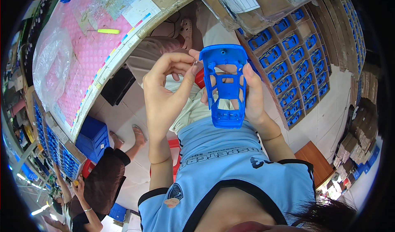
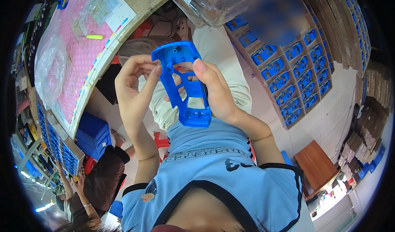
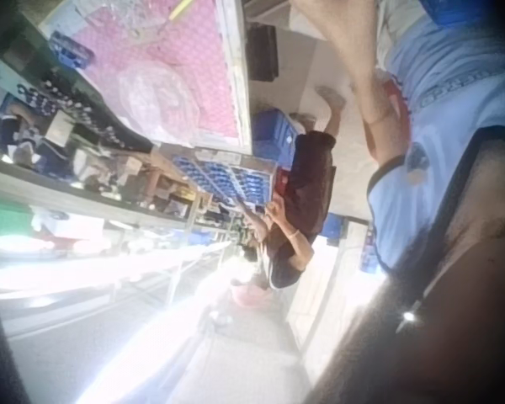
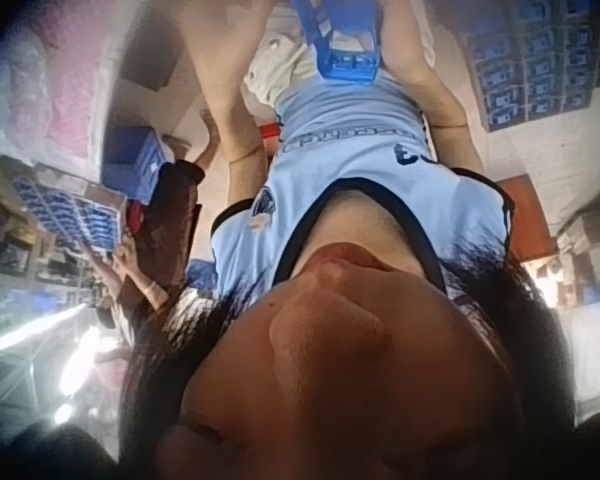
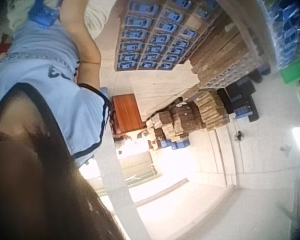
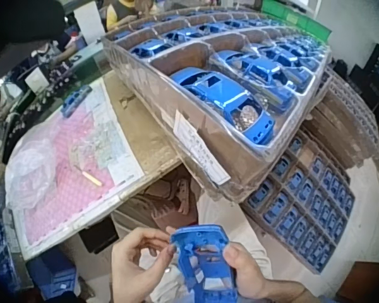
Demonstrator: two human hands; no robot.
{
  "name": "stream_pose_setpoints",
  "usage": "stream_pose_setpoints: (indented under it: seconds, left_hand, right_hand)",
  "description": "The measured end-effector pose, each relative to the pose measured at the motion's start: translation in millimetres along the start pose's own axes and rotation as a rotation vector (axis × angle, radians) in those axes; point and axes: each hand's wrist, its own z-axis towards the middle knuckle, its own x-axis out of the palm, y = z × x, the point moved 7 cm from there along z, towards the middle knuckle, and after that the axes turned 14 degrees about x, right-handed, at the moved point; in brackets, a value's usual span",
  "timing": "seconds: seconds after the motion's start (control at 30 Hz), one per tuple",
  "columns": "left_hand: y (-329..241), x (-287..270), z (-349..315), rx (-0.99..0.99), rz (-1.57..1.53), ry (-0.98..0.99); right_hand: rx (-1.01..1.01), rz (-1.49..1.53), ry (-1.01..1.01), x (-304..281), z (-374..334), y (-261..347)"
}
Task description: The person assembles toy cars by taking small clear plastic pieces from the work table and inserting them into blue toy car shells by hand, repeatedly taking car shells from a tray and returning them.
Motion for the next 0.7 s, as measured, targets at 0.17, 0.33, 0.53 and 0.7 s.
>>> stream_pose_setpoints:
  seconds: [0.17,0.33,0.53,0.7]
  left_hand:
    - [-6,0,3,0.050,0.044,-0.017]
    - [-15,-4,7,0.156,0.272,-0.003]
    - [-12,-6,4,0.057,0.281,-0.008]
    - [-11,-6,4,0.050,0.280,-0.012]
  right_hand:
    - [-0.012,-0.027,-0.056,2,-4,2]
    - [0.057,-0.198,-0.086,3,-3,-4]
    - [0.057,-0.082,-0.071,4,-3,-5]
    - [0.050,-0.071,-0.061,4,-2,-7]
